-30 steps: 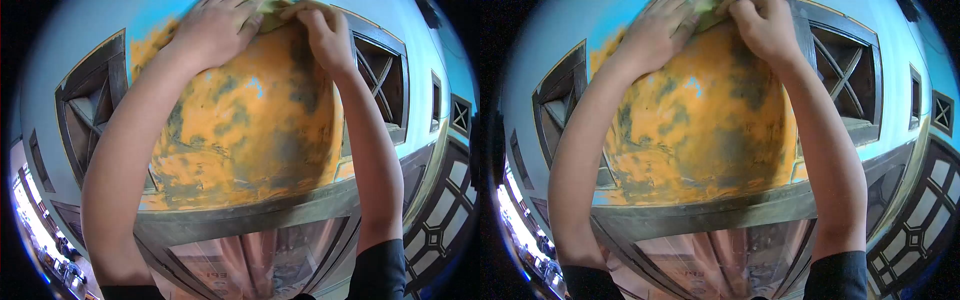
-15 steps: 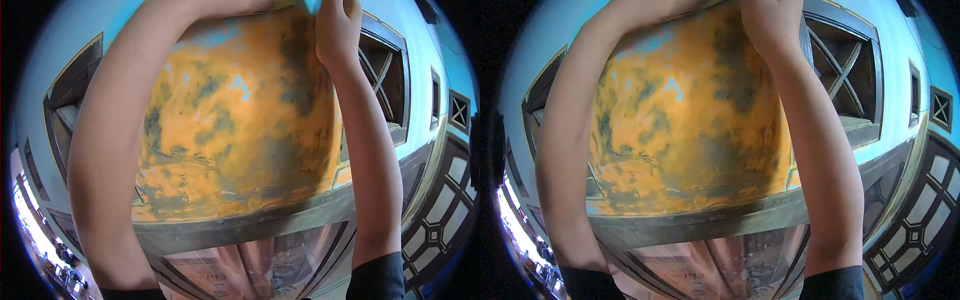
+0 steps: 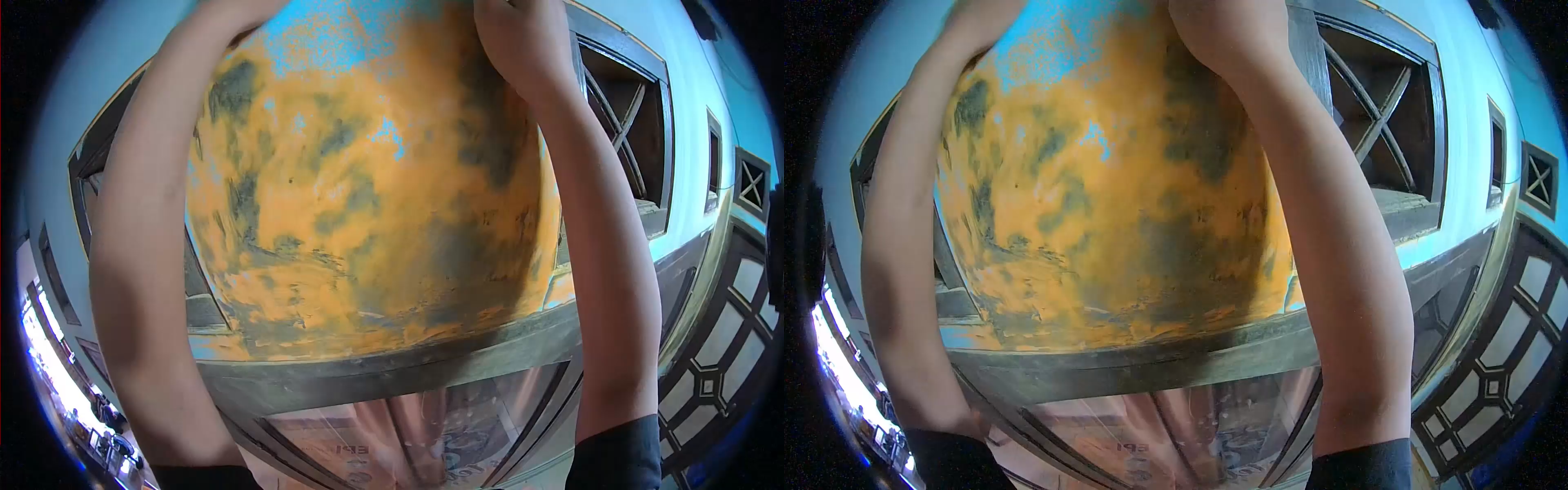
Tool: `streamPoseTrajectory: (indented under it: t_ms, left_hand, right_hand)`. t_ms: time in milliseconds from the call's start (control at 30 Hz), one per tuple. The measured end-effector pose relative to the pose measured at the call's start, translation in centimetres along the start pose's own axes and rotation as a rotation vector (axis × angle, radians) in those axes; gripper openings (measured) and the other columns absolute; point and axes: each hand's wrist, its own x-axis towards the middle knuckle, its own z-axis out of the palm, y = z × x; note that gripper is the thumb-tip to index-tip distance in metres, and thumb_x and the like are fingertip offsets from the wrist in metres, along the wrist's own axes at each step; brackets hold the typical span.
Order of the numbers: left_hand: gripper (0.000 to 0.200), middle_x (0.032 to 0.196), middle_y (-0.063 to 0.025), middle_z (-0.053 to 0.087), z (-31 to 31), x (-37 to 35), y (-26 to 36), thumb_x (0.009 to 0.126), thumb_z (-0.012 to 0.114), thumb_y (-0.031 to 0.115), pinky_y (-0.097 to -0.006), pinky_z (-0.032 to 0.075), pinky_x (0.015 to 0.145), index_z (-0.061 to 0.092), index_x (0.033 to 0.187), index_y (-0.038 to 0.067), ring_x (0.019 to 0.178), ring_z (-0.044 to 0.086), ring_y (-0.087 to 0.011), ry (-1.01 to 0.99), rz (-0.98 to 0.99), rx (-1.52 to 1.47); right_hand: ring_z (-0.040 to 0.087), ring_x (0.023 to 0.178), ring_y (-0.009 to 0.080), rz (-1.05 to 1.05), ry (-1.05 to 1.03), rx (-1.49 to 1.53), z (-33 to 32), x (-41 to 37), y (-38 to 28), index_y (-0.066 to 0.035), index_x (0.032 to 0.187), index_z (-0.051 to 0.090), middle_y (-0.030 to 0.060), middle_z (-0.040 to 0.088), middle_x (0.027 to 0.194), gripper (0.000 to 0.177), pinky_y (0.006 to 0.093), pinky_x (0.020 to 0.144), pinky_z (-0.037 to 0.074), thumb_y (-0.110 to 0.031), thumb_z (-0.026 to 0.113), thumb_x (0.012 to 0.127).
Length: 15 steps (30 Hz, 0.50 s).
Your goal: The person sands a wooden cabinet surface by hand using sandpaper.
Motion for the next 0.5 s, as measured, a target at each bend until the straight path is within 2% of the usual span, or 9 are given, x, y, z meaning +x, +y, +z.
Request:
streamPoseTrajectory:
  t_ms: [33, 100, 167, 267, 400, 500]
  left_hand:
    - [0.059, 0.171, -0.0097, 0.021, -0.1, 0.0, -0.2, 0.112, 0.033, 0.041, -0.0446, 0.01, 0.131, 0.028, 0.162, 0.01, 0.159, 0.014, -0.0301, 0.013, -0.054, 0.012]
    - [0.059, 0.172, -0.0103, 0.019, 0.4, -0.8, 1.3, 0.112, 0.034, 0.038, -0.045, 0.011, 0.131, 0.028, 0.162, 0.009, 0.159, 0.013, -0.0301, 0.014, -0.034, 0.045]
    - [0.058, 0.172, -0.0111, 0.018, 0.7, -2.9, 4.0, 0.111, 0.035, 0.036, -0.0458, 0.011, 0.131, 0.029, 0.162, 0.009, 0.159, 0.013, -0.0301, -0.02, 0.008, -0.042]
    - [0.057, 0.172, -0.0122, 0.018, 0.4, -3.9, 4.1, 0.11, 0.039, 0.032, -0.0472, 0.011, 0.131, 0.03, 0.161, 0.008, 0.159, 0.013, -0.0306, -0.074, 0.171, 0.063]
    - [0.059, 0.172, -0.0119, 0.016, -0.5, -1.4, -0.9, 0.111, 0.033, 0.037, -0.0468, 0.008, 0.131, 0.031, 0.161, 0.005, 0.16, 0.01, -0.0296, -0.115, -0.034, 0.083]
    - [0.06, 0.173, -0.0111, 0.012, 1.2, -0.2, -3.6, 0.112, 0.026, 0.038, -0.0443, 0.006, 0.131, 0.026, 0.162, 0.006, 0.16, 0.006, -0.0285, -0.078, -0.139, 0.188]
  right_hand:
    - [0.058, 0.127, 0.0434, -0.037, 0.041, -0.089, 0.4, 0.2, 0.7, -0.003, 0.129, 0.065, 0.0251, 0.066, 0.128, 0.036, 0.0455, 0.109, 0.044, -0.013, 0.052, 0.097]
    - [0.057, 0.127, 0.0445, -0.101, 0.118, -0.274, 0.9, 0.0, 1.3, -0.003, 0.131, 0.063, 0.0255, 0.065, 0.13, 0.038, 0.0476, 0.11, 0.043, -0.011, 0.05, 0.096]
    - [0.056, 0.127, 0.045, -0.101, 0.164, -0.164, 1.0, -0.1, 1.9, -0.003, 0.133, 0.061, 0.026, 0.064, 0.132, 0.039, 0.0487, 0.111, 0.041, -0.011, 0.048, 0.097]
    - [0.056, 0.128, 0.0452, -0.05, 0.165, -0.095, 0.7, 0.0, 1.2, -0.003, 0.135, 0.058, 0.0264, 0.063, 0.133, 0.041, 0.0488, 0.112, 0.041, -0.01, 0.048, 0.097]
    - [0.051, 0.135, 0.0434, -0.039, 0.052, -0.16, 0.3, -0.1, 0.8, -0.004, 0.138, 0.057, 0.0254, 0.06, 0.139, 0.042, 0.0494, 0.116, 0.037, -0.012, 0.048, 0.098]
    - [0.039, 0.147, 0.0412, -0.196, -0.007, -0.406, 0.1, -1.6, -0.2, -0.006, 0.146, 0.051, 0.0241, 0.048, 0.153, 0.048, 0.0524, 0.123, 0.029, -0.02, 0.046, 0.101]
